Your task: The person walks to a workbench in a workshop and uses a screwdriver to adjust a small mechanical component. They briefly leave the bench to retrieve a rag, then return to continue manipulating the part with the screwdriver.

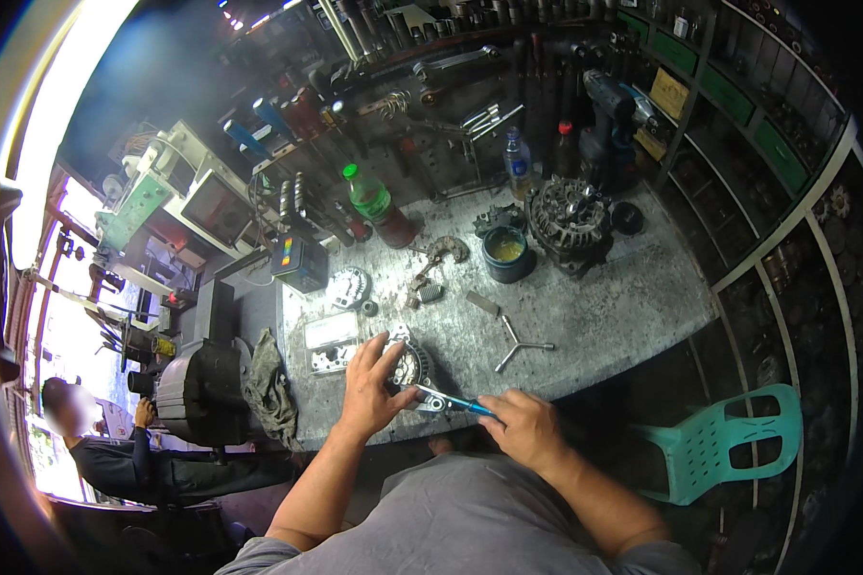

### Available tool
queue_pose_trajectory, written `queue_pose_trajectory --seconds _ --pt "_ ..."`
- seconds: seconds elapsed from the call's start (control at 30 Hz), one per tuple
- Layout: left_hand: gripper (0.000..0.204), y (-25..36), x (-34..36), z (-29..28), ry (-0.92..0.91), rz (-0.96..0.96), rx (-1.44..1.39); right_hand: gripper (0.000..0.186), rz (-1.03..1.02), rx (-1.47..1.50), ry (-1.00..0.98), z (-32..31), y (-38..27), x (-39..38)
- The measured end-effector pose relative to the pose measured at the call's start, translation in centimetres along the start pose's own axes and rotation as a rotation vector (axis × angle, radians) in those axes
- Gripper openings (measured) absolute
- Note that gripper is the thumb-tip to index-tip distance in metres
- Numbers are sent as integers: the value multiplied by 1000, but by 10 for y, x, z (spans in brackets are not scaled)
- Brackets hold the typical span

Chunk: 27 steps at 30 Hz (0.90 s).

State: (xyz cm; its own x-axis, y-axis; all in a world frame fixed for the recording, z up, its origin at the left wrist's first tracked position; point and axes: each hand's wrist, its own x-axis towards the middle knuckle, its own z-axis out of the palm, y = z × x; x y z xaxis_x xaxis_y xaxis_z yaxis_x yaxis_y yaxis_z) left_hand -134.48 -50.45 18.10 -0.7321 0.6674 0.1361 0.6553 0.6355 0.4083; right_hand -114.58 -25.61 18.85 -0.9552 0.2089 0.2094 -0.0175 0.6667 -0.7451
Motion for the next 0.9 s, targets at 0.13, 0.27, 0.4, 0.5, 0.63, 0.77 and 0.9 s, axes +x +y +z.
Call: queue_pose_trajectory --seconds 0.13,0.27,0.4,0.5,0.63,0.77,0.9 --pt "90 -2 -1 -1 -6 16 -5 29 -76 -157 -1 -8 -13 3" --pt "90 -4 -1 0 -13 16 23 27 81 -15 -68 -4 -9 9" --pt "88 -5 -3 1 28 26 -11 27 99 -9 -73 1 -4 6" --pt "86 -4 -3 3 51 27 -16 28 101 13 -44 5 -6 3" --pt "85 -4 -2 3 53 18 -24 30 134 9 -38 5 -8 1" --pt "85 -4 -2 3 47 14 -7 31 -2 -63 37 5 -6 3" --pt "86 -4 -1 4 50 28 -19 34 251 169 -102 7 -3 7"
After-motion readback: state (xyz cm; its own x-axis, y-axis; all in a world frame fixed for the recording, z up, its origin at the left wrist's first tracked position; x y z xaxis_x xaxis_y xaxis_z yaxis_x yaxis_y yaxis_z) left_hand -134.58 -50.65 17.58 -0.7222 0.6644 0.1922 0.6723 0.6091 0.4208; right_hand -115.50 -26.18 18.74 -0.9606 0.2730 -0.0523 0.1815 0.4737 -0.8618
